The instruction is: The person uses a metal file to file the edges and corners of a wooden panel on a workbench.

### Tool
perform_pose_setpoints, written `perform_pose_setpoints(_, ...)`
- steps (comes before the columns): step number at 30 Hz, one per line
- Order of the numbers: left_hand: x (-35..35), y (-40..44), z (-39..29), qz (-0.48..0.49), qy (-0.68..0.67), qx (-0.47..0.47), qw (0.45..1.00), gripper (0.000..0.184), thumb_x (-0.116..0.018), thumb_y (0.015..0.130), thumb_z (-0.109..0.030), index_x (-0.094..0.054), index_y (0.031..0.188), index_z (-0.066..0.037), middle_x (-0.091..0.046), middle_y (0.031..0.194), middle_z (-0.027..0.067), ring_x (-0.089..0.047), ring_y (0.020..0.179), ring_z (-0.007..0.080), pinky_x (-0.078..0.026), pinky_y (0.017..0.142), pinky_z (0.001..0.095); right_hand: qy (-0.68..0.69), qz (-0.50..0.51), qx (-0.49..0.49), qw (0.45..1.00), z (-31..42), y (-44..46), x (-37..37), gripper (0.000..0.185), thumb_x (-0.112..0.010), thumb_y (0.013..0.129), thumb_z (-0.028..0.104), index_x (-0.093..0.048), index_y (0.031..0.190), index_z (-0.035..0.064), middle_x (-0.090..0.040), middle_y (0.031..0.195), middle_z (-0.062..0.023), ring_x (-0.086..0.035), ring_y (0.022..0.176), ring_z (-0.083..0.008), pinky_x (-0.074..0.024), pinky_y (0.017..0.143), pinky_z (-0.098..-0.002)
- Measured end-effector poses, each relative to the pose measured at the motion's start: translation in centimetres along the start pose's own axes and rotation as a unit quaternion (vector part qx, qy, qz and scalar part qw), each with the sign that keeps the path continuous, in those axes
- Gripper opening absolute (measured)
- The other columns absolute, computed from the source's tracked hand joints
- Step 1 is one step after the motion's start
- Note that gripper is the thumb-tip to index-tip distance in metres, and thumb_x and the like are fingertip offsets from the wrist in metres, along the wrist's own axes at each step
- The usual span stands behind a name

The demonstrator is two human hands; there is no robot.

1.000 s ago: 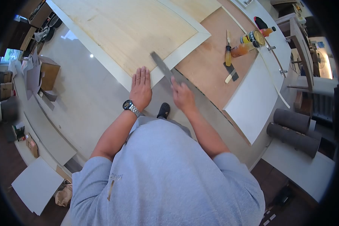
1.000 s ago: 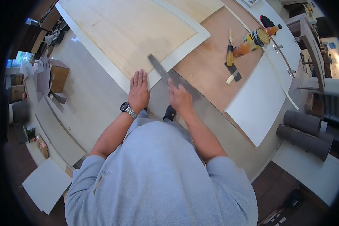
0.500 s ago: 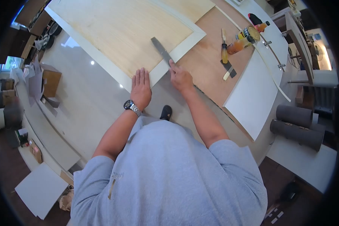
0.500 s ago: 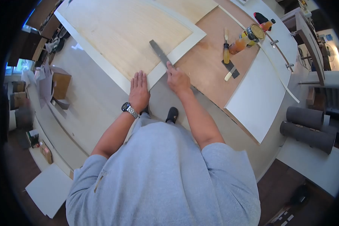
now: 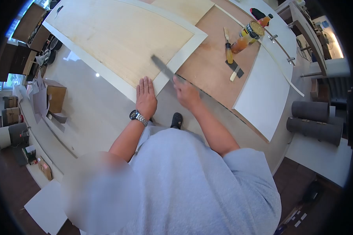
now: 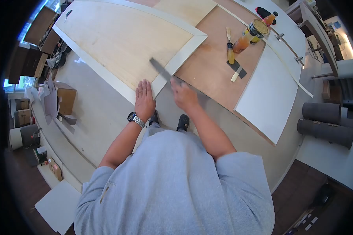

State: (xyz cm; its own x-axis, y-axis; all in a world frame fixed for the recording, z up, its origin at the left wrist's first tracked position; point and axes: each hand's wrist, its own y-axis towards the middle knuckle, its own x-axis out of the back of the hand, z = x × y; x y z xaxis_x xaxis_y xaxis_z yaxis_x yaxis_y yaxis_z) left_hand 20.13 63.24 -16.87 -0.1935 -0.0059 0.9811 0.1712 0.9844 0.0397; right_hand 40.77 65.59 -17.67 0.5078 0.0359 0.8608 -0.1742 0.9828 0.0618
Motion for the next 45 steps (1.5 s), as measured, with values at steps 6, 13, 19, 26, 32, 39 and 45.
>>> perform_pose_setpoints(6, -0.7, -0.7, 0.2, 0.0, 0.01, -0.001, 1.0, 0.068, -0.047, 0.088, -0.006, -0.026, 0.152, 0.008, -0.025, 0.16, 0.0259, -0.02, 0.151, 0.0386, -0.016, 0.123, 0.0496, -0.008, 0.053, -0.011, 0.998, 0.7, -1.7, 1.3, 0.039, -0.055, 0.099, 0.032, -0.058, 0.138, 0.0277, -0.061, 0.087, -0.0146, -0.064, 0.075, -0.0375, -0.0528, 0.07, -0.0467)
perform_pose_setpoints(13, -0.2, -0.2, -0.1, 0.007, -0.002, 0.011, 1.0, 0.069, -0.046, 0.088, -0.005, -0.025, 0.153, 0.007, -0.024, 0.16, 0.0256, -0.02, 0.151, 0.038, -0.015, 0.123, 0.0488, 0.012, 0.052, -0.014, 0.998, -0.6, -1.9, 1.2, 0.04, -0.053, 0.099, 0.033, -0.057, 0.139, 0.0281, -0.059, 0.085, -0.0153, -0.065, 0.077, -0.0386, -0.0541, 0.069, -0.0497)
perform_pose_setpoints(19, -0.8, -0.3, 0.2, 0.0, 0.032, -0.001, 0.999, 0.071, -0.048, 0.088, -0.007, -0.023, 0.153, 0.007, -0.024, 0.16, 0.0258, -0.021, 0.151, 0.0385, -0.015, 0.123, 0.0488, 0.016, 0.008, 0.001, 1.0, 0.8, 0.6, 0.9, 0.04, -0.057, 0.098, 0.031, -0.059, 0.138, 0.0275, -0.058, 0.081, -0.0152, -0.063, 0.074, -0.0374, -0.0519, 0.066, -0.0484)
perform_pose_setpoints(26, 0.4, -0.8, -0.4, 0.011, -0.042, 0.022, 0.999, 0.085, -0.065, 0.084, -0.017, -0.022, 0.153, 0.007, -0.021, 0.161, 0.0268, -0.017, 0.151, 0.0388, -0.013, 0.123, 0.0487, 0.041, 0.044, 0.011, 0.998, 0.5, -4.8, 0.6, 0.041, -0.058, 0.097, 0.031, -0.058, 0.138, 0.0293, -0.059, 0.083, -0.0146, -0.064, 0.072, -0.0383, -0.052, 0.062, -0.05)
perform_pose_setpoints(32, 1.3, -1.1, -1.5, 0.047, -0.023, 0.027, 0.998, 0.09, -0.069, 0.083, -0.02, -0.02, 0.154, 0.006, -0.017, 0.162, 0.027, -0.013, 0.152, 0.0396, -0.012, 0.123, 0.0488, 0.028, -0.027, -0.02, 0.999, -0.4, 2.2, 0.7, 0.04, -0.059, 0.097, 0.031, -0.06, 0.137, 0.0286, -0.058, 0.082, -0.0141, -0.064, 0.074, -0.0369, -0.0525, 0.066, -0.0476)
perform_pose_setpoints(39, -0.4, 0.0, -4.0, 0.031, -0.008, -0.039, 0.999, 0.086, -0.068, 0.083, -0.019, -0.024, 0.153, 0.006, -0.02, 0.161, 0.0273, -0.016, 0.151, 0.0393, -0.014, 0.123, 0.0479, 0.114, -0.019, -0.055, 0.992, -2.9, -4.7, 3.0, 0.045, -0.063, 0.095, 0.025, -0.058, 0.139, 0.0187, -0.062, 0.083, -0.0152, -0.065, 0.08, -0.0335, -0.0524, 0.073, -0.0422)
perform_pose_setpoints(45, -1.2, 0.7, -8.8, 0.147, -0.099, -0.285, 0.942, 0.064, -0.062, 0.087, -0.015, -0.042, 0.146, 0.004, -0.043, 0.15, 0.023, -0.038, 0.143, 0.0345, -0.026, 0.12, 0.0448, 0.236, -0.16, -0.038, 0.958, -4.2, -5.6, 3.2, 0.046, -0.06, 0.099, 0.021, -0.054, 0.139, -0.0007, -0.068, 0.095, -0.0181, -0.066, 0.08, -0.0247, -0.0522, 0.076, -0.0351)
